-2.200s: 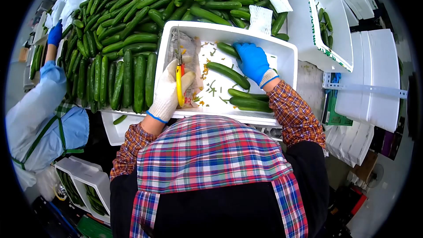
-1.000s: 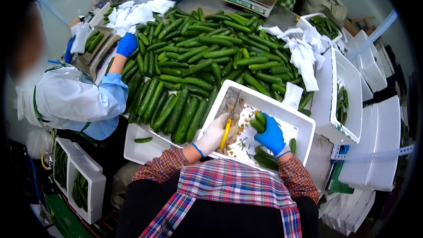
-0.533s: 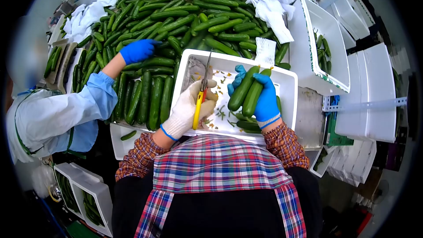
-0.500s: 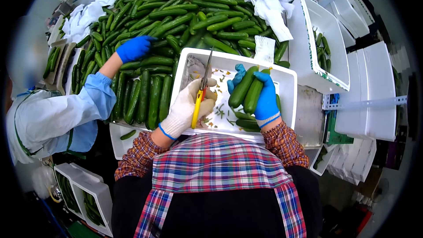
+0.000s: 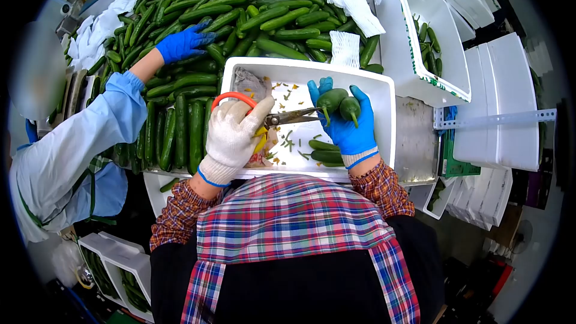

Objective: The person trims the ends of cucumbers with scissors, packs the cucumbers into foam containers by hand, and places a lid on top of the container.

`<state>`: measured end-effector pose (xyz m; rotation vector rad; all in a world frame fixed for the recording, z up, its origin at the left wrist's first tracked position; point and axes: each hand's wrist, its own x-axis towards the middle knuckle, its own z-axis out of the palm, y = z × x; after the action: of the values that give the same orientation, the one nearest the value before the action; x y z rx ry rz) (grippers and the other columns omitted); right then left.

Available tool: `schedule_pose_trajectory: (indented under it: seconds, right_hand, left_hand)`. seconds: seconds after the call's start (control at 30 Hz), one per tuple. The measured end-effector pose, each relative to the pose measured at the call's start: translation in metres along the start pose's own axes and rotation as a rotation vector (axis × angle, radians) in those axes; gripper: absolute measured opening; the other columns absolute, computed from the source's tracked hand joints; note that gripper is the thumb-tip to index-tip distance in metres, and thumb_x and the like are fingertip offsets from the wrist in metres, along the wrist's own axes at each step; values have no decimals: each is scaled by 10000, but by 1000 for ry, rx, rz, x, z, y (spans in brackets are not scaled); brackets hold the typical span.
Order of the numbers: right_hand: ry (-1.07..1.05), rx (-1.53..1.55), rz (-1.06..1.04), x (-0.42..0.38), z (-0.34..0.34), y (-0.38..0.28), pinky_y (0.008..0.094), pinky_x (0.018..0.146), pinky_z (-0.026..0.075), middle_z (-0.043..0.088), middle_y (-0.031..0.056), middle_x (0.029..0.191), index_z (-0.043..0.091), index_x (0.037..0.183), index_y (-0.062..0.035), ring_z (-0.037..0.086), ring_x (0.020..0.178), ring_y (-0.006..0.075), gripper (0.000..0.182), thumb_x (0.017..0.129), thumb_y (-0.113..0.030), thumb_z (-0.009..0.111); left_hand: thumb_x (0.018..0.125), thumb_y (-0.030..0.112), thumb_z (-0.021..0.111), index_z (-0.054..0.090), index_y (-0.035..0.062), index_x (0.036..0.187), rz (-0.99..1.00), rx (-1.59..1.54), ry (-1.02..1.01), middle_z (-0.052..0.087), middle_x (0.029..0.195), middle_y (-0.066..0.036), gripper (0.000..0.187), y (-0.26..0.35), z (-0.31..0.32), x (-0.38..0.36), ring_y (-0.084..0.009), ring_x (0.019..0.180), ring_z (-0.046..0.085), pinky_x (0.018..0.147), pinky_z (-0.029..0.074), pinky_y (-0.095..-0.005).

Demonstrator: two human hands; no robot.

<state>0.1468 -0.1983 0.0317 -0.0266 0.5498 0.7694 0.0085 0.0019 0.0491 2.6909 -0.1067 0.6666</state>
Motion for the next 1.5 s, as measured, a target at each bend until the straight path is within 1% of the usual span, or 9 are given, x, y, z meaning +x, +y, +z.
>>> schedule_pose_trajectory:
  seconds: [0.17,0.33,0.57,0.83,1.07,1.13,1.27,1.47,1.5]
  right_hand:
    - [-57,22,71,-2,-4,3,560,1107,359,527,213,1161,328,1299,50,528,1154,372,605,850,-255,595]
    - [-12,54,-54,-7,-7,6,562,1138,302,525,222,1181,344,1315,81,529,1151,350,594,866,-241,563]
    - [-67,39,10,-4,-20,2,558,1138,305,521,228,1205,350,1321,77,536,1143,349,583,877,-244,549]
    - [-20,14,-21,-4,-21,4,507,1138,329,518,221,1218,318,1353,53,507,1189,346,605,885,-262,537]
    - [18,96,-25,5,-23,-2,539,1132,319,502,224,1236,302,1364,53,515,1171,356,627,881,-262,548]
    - [18,182,-28,8,-25,-8,555,1130,313,498,227,1237,286,1373,57,522,1158,355,646,878,-261,553]
    - [25,159,-20,7,-23,-7,554,1120,324,503,225,1243,291,1374,59,523,1161,360,648,881,-272,552]
    - [11,-82,-43,7,-26,-1,529,1086,370,513,211,1271,326,1368,49,519,1186,338,629,916,-352,501]
    - [-30,-54,-35,8,-30,-3,555,1104,345,496,222,1279,291,1386,45,442,1248,404,630,924,-323,510]
  left_hand:
    - [543,-37,703,615,128,1212,29,43,31,563,859,-89,695,-1,1,3,-310,818,557,751,459,-440]
    - [541,-28,709,608,124,1209,34,48,61,561,832,-86,693,-4,4,5,-303,771,559,700,459,-436]
    - [553,-12,720,600,127,1238,-33,15,-30,582,852,-94,710,3,7,4,-310,802,584,718,482,-434]
    - [629,32,712,600,201,1253,-103,51,-106,633,907,-93,656,7,8,5,-303,815,632,695,525,-403]
    - [656,29,693,602,206,1250,-229,-5,-278,636,920,-108,626,-1,13,-7,-321,800,631,705,524,-410]
    - [698,135,735,559,213,1299,-263,-157,-199,625,904,-116,631,-7,18,-12,-321,801,625,692,528,-415]
    - [645,-23,670,578,140,1286,-62,-49,-88,599,905,-129,668,0,8,-1,-344,850,594,764,488,-439]
    - [636,32,717,581,123,1267,-34,-86,-97,600,889,-119,651,13,9,12,-328,820,598,734,487,-441]
    - [646,73,740,588,121,1247,-1,-54,-66,602,862,-106,622,14,10,13,-314,792,603,708,488,-438]
